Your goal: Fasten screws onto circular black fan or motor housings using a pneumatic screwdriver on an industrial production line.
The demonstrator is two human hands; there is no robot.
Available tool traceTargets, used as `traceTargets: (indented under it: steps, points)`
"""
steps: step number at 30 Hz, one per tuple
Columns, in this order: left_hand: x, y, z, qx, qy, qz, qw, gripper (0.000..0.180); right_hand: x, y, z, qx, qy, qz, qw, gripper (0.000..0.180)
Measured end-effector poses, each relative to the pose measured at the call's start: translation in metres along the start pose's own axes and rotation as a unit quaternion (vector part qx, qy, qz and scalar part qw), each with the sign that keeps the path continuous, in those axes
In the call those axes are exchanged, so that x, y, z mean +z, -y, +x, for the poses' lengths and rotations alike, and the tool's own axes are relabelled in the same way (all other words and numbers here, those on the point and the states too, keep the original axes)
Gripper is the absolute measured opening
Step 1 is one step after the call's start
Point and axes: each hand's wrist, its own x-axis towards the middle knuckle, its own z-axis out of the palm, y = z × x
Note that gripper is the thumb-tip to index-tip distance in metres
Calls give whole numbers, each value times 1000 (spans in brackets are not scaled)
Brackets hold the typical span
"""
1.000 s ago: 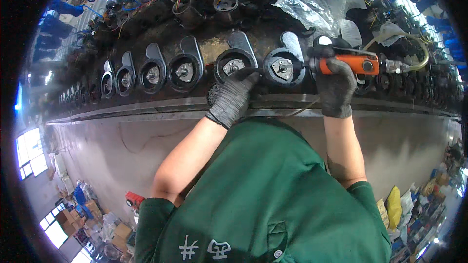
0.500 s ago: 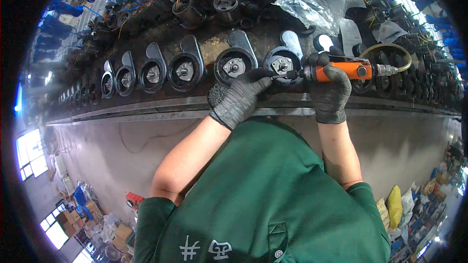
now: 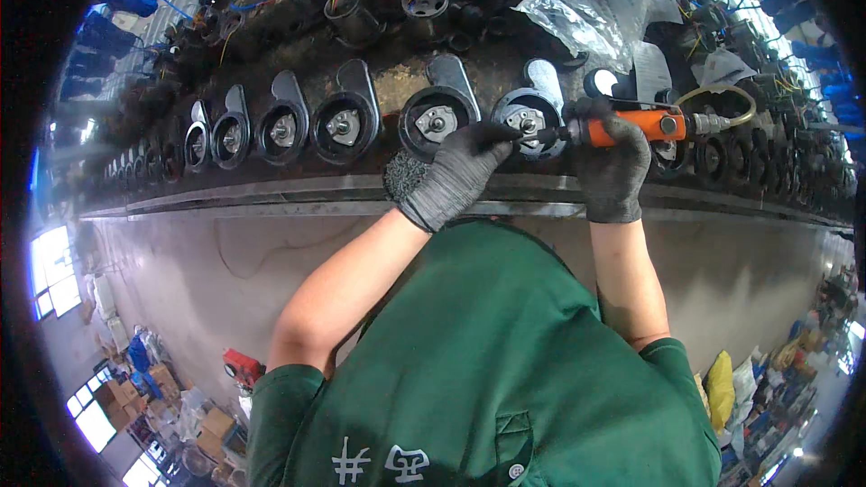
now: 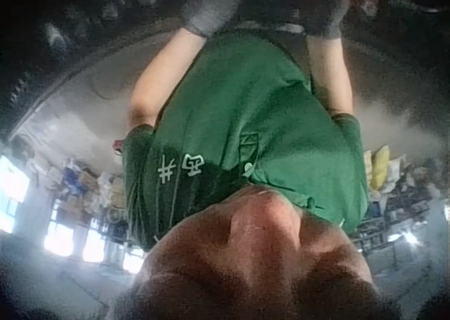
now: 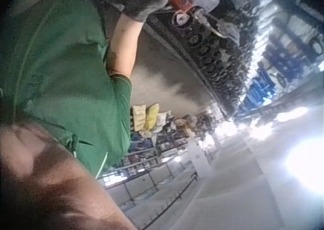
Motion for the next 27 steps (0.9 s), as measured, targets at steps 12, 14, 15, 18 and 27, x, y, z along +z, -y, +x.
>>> traceTargets:
  steps: [12,14,15,18,27]
  points:
    - [42,33,27,160,-6,510,845,21,-38,-50,54,-203,33,-177,963,47]
    - [49,35,32,138,20,511,848,21,-30,-57,54,-211,75,-162,961,45]
    - [50,31,33,118,49,512,849,22,-33,-57,56,-210,74,-164,961,45]
    - [52,27,37,117,99,525,837,27,-39,-57,59,-180,82,-279,940,48]
    - [64,22,41,87,132,472,867,28,5,-49,59,-26,149,-470,869,46]
